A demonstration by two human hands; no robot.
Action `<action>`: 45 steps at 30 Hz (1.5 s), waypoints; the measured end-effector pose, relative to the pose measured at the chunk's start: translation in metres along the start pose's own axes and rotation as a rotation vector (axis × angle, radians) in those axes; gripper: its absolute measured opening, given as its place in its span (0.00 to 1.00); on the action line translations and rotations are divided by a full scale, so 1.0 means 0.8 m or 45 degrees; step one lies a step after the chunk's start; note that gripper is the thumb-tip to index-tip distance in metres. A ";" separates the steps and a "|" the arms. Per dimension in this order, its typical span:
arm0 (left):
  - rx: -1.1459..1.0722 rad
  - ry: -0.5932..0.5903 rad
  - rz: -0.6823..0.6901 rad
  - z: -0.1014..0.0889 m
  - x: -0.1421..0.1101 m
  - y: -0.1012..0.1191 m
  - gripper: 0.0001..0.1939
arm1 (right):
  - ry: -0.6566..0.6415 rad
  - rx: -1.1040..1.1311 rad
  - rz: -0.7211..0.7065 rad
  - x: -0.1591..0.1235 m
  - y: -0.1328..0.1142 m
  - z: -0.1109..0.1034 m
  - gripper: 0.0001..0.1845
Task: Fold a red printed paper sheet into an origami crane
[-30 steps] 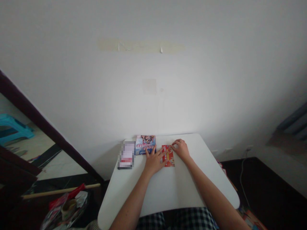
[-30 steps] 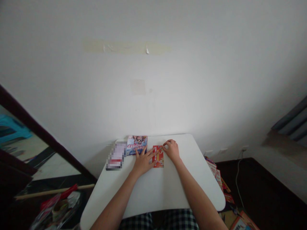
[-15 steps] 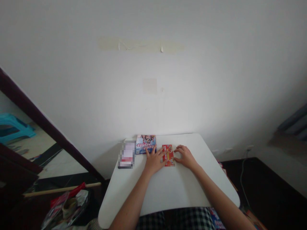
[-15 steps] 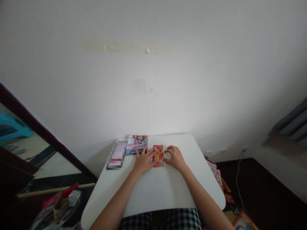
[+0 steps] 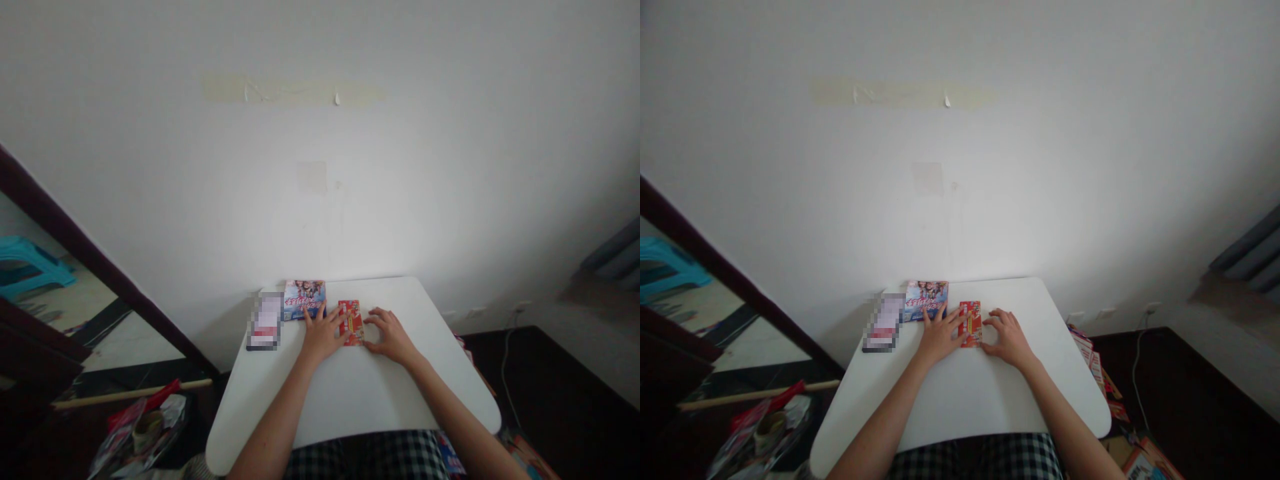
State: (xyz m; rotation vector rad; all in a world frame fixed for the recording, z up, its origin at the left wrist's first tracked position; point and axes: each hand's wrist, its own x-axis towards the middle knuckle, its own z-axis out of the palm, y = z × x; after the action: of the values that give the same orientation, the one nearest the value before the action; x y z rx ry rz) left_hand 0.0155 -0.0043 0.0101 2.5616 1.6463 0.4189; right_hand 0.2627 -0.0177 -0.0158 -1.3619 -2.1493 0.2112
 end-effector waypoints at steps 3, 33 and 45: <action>-0.001 -0.004 -0.005 -0.001 0.000 0.001 0.28 | -0.016 -0.005 0.017 -0.001 -0.002 -0.001 0.28; -0.065 -0.033 0.032 -0.005 0.000 -0.007 0.34 | -0.073 0.039 -0.124 -0.003 -0.016 -0.008 0.21; -0.122 -0.040 0.042 0.000 0.000 -0.011 0.30 | -0.030 0.040 -0.180 -0.007 -0.013 -0.009 0.17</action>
State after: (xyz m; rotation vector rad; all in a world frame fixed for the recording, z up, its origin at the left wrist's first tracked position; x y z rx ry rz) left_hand 0.0075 -0.0006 0.0082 2.5155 1.5372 0.4465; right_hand 0.2605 -0.0288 -0.0076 -1.1902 -2.2416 0.2054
